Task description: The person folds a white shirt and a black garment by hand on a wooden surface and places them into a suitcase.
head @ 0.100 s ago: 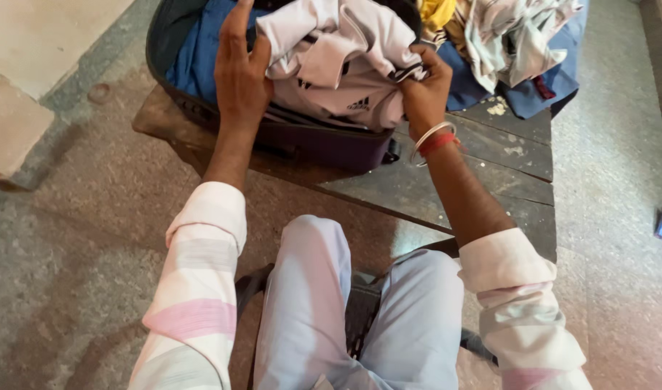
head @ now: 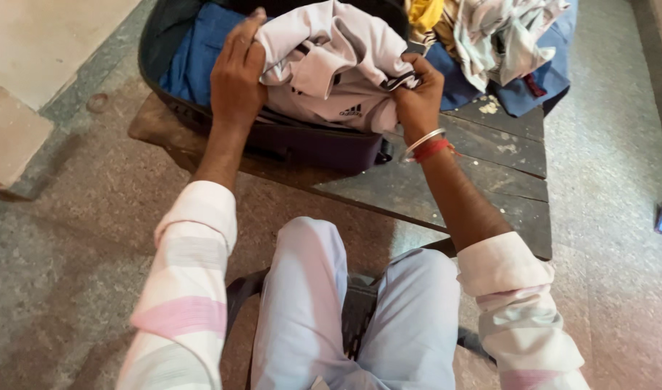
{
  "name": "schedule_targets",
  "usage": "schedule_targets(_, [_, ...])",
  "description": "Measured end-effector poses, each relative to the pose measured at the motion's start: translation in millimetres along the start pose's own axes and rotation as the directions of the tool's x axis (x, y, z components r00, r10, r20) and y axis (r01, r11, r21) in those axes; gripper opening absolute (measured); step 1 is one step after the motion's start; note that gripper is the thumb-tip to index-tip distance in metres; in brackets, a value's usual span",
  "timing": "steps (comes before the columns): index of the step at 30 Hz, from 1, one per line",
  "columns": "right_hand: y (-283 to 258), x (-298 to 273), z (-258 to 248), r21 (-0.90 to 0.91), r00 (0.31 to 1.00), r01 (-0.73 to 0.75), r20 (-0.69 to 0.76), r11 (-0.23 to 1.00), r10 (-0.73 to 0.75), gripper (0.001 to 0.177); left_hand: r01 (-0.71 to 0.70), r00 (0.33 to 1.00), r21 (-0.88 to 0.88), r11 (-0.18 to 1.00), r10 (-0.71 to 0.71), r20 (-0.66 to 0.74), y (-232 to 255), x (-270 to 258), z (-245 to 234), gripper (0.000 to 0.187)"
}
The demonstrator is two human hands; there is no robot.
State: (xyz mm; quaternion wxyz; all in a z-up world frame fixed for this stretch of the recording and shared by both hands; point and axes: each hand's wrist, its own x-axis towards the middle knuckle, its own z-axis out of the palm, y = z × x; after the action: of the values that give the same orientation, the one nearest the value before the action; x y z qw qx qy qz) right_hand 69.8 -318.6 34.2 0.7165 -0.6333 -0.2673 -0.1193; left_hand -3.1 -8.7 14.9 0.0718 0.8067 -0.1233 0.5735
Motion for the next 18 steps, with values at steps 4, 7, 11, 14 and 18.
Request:
schedule_targets(4, [-4.0,-9.6,-20.5,-0.079,0.998,0.064,0.019,0.995,-0.063,0.023,0.13,0.973,-0.108,0.986,-0.106,0.206,18.7,13.6,-0.6,0.026])
schedule_targets(7, [-15.5,-14.5,-40.2,-0.063,0.998,0.036,-0.05,0.997,-0.04,0.029,0.363,0.931,-0.308,0.879,-0.331,0.153,54.5,32.2,11.1,0.021])
schedule_targets(11, [-22.4,-33.6,-80.5,-0.087,0.989,-0.019,-0.145,0.996,0.006,0.029,0.337,0.915,-0.795,0.504,-0.373,0.151,98.7,46.4,32.9,0.044])
schedule_targets(14, [-12.3,-52.2,-109.2,-0.213,0.988,-0.014,-0.153,0.977,-0.02,0.021,0.344,0.921,-0.846,0.407,-0.319,0.222,121.7,48.2,47.6,0.043])
schedule_targets(18, [-4.8,-83.7,-146.3,-0.386,0.992,-0.028,-0.128,0.922,-0.024,0.017,0.392,0.919,-0.802,0.451,-0.234,0.317,152.6,49.8,57.0,0.032])
